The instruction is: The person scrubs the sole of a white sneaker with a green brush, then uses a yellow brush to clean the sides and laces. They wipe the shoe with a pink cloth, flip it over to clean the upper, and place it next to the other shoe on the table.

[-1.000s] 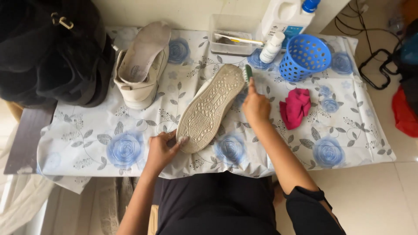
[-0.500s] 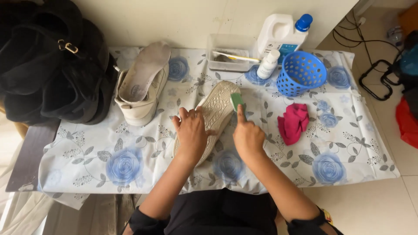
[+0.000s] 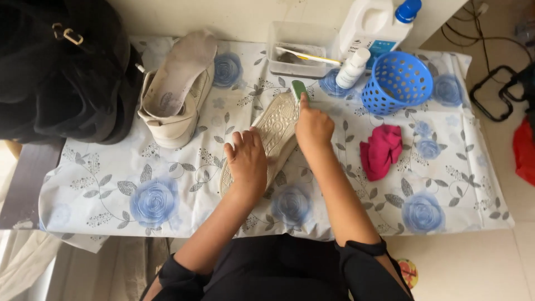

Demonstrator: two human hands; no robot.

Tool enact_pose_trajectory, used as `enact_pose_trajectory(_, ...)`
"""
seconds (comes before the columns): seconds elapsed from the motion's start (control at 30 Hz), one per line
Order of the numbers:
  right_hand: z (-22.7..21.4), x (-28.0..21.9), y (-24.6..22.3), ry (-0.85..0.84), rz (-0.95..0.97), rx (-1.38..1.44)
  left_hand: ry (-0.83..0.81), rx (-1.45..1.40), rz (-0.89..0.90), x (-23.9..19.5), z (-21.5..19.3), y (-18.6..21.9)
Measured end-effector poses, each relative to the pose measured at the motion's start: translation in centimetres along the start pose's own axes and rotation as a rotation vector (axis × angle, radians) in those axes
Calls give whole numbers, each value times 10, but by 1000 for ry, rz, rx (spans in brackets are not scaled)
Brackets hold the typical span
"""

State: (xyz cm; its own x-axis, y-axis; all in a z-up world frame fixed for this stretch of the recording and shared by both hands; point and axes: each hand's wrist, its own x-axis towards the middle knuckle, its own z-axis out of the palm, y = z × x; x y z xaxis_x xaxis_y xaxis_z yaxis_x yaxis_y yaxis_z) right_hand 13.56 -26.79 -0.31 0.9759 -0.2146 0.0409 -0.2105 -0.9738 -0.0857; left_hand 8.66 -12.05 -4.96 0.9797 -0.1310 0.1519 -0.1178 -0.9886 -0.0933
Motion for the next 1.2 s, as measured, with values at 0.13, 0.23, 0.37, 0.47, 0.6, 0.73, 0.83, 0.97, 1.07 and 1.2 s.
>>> enact_pose_trajectory(0.13,-62,-82,-2,-139,10,66,-202,-11,14,-9,-48,-5)
enact_pose_trajectory(0.23,-55,-65,11,-187,51,8,-144,-11,14,2,-39,-2)
enact_pose_trajectory(0.37,-33,-13,30,-161,-152,-15,-144,-16,8,-20,-40,3)
enact_pose_trajectory(0.47,-63,-43,29,-170,-141,-35,-110,3,9,-7,-46,-2)
enact_pose_trajectory(0.6,-67,-63,26,-227,-150,-111,-246,2,41,-9,-31,3)
enact_pose_trajectory(0.73,-9,-11,9,38,-281,-131,-113,-4,11,-9,-43,-2)
enact_pose_trajectory(0.83,-27,-86,-18,139,-198,-134,-111,-33,3,-9,-42,-3)
enact_pose_trajectory(0.97,-34,-79,-30,136,-114,-167,-172,-23,19,-4,-41,-5)
enact_pose_trajectory(1.07,-2,-22,-25,181,-100,-104,-230,-48,25,-9,-44,-5)
enact_pose_trajectory(1.2,-48,-121,-60,-20,-173,-52,-232,-85,10,-3,-41,-8)
